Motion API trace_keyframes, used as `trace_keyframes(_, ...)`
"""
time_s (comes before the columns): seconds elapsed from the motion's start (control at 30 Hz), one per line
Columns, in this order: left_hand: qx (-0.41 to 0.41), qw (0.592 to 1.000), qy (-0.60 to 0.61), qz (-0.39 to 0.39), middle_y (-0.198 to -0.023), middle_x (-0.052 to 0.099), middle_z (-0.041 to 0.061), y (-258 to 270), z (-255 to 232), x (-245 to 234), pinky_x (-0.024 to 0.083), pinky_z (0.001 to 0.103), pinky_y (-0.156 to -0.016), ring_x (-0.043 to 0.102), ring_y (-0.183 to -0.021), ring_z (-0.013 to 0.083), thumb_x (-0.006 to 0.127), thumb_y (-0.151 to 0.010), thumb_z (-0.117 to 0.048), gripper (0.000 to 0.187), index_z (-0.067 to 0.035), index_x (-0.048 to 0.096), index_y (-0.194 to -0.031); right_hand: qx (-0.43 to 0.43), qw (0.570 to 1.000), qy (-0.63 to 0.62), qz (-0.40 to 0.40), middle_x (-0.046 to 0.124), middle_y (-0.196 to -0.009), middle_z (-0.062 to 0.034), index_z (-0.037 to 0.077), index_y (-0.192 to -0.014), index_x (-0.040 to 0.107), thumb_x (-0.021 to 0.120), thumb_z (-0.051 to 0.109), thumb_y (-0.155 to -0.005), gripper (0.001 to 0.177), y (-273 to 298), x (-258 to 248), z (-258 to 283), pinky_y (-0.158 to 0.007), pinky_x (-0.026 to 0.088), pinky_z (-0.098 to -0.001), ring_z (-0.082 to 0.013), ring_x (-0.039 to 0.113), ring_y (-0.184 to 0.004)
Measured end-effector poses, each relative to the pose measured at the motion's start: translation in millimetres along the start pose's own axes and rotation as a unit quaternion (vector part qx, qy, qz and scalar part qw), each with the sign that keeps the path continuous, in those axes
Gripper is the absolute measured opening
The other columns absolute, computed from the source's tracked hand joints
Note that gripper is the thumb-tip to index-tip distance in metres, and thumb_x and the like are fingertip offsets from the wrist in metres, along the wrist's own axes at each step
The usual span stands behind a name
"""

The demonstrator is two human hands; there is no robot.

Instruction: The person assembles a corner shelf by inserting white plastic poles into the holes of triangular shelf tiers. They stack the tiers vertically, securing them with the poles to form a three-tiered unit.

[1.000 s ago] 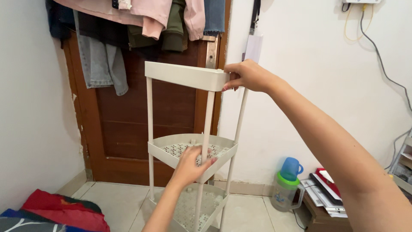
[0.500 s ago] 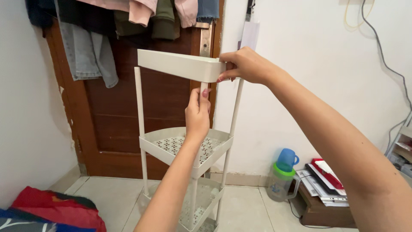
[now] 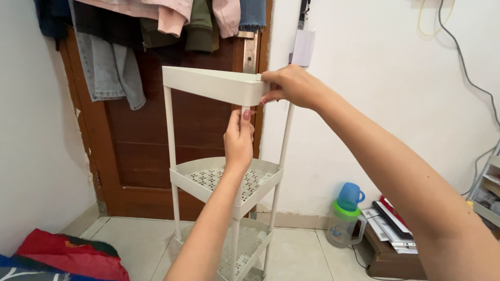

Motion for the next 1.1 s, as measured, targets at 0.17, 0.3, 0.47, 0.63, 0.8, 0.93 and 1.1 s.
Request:
trace_keyframes(0.17,0.004,1.000,0.018,0.006,-0.063,0.042,-0.005,0,0,-1,0.031,0.026,-0.050,0.037,-0.057,0.0047,0.049,-0.107,-0.043,0.042,-0.005,0.065,-0.110,-0.008,0.997,0.079,-0.024,0.066,-0.085,-0.0148,0.003,-0.101,0.070,0.079,0.053,-0.076,0.056,1,-4,4,-0.065,0.050,-0.0464,-0.0343,0.064,-0.079)
trace_keyframes(0.3,0.001,1.000,0.009,0.003,-0.064,0.043,-0.005,0,1,0,0.032,0.026,-0.051,0.038,-0.058,0.0049,0.048,-0.107,-0.044,0.043,-0.005,0.065,-0.107,-0.122,0.984,-0.008,-0.132,0.062,-0.101,-0.0157,0.007,-0.098,0.071,0.066,0.050,-0.098,0.044,0,-5,21,-0.081,0.048,-0.0425,-0.0326,0.058,-0.094)
trace_keyframes(0.47,0.008,1.000,-0.016,-0.005,-0.064,0.045,-0.005,0,2,-1,0.034,0.026,-0.052,0.040,-0.058,0.0050,0.047,-0.107,-0.044,0.044,-0.004,0.065,-0.105,0.049,0.968,-0.223,-0.104,0.063,-0.096,-0.0088,0.003,-0.100,0.065,0.058,0.043,-0.105,0.041,-7,28,17,-0.083,0.047,-0.0362,-0.0253,0.059,-0.092)
trace_keyframes(0.63,0.003,0.999,-0.032,-0.013,-0.063,0.043,-0.003,-2,5,-1,0.032,0.027,-0.049,0.038,-0.056,0.0054,0.046,-0.107,-0.044,0.045,-0.004,0.065,-0.104,0.043,0.954,-0.253,-0.154,0.060,-0.096,-0.0107,0.002,-0.101,0.065,0.059,0.038,-0.105,0.037,-6,45,16,-0.084,0.048,-0.0361,-0.0239,0.058,-0.093)
trace_keyframes(0.8,-0.004,1.000,-0.004,0.014,-0.064,0.044,-0.008,-11,7,-14,0.029,0.021,-0.045,0.037,-0.053,0.0022,0.042,-0.107,-0.049,0.049,-0.007,0.066,-0.109,0.047,0.942,-0.301,-0.139,0.063,-0.127,-0.0082,0.009,-0.124,0.064,0.044,0.040,-0.110,0.040,-7,36,-33,-0.110,0.046,-0.0368,-0.0208,0.059,-0.123)
trace_keyframes(0.93,-0.055,0.998,-0.011,0.022,-0.059,0.041,-0.009,-19,6,-65,0.026,0.020,-0.039,0.035,-0.046,0.0019,0.040,-0.104,-0.052,0.049,-0.010,0.065,-0.112,0.205,0.937,-0.264,-0.101,0.063,-0.140,-0.0096,0.015,-0.142,0.058,0.046,0.047,-0.106,0.050,35,22,-88,-0.117,0.041,-0.0424,-0.0234,0.056,-0.134)
trace_keyframes(1.1,0.071,0.953,-0.241,-0.167,-0.083,0.055,0.003,-19,-26,-131,0.037,0.033,-0.061,0.047,-0.070,0.0158,0.040,-0.112,-0.046,0.046,-0.011,0.068,-0.121,0.143,0.954,-0.259,-0.049,0.054,-0.148,-0.0084,0.017,-0.142,0.056,0.051,0.042,-0.103,0.047,70,25,-70,-0.117,0.032,-0.0438,-0.0258,0.044,-0.143)
Point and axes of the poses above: each hand's wrist, its own y-axis away from the middle knuckle, its own x-axis out of the palm, z = x × y, the point moved 5 cm from there along -y, towards the middle knuckle
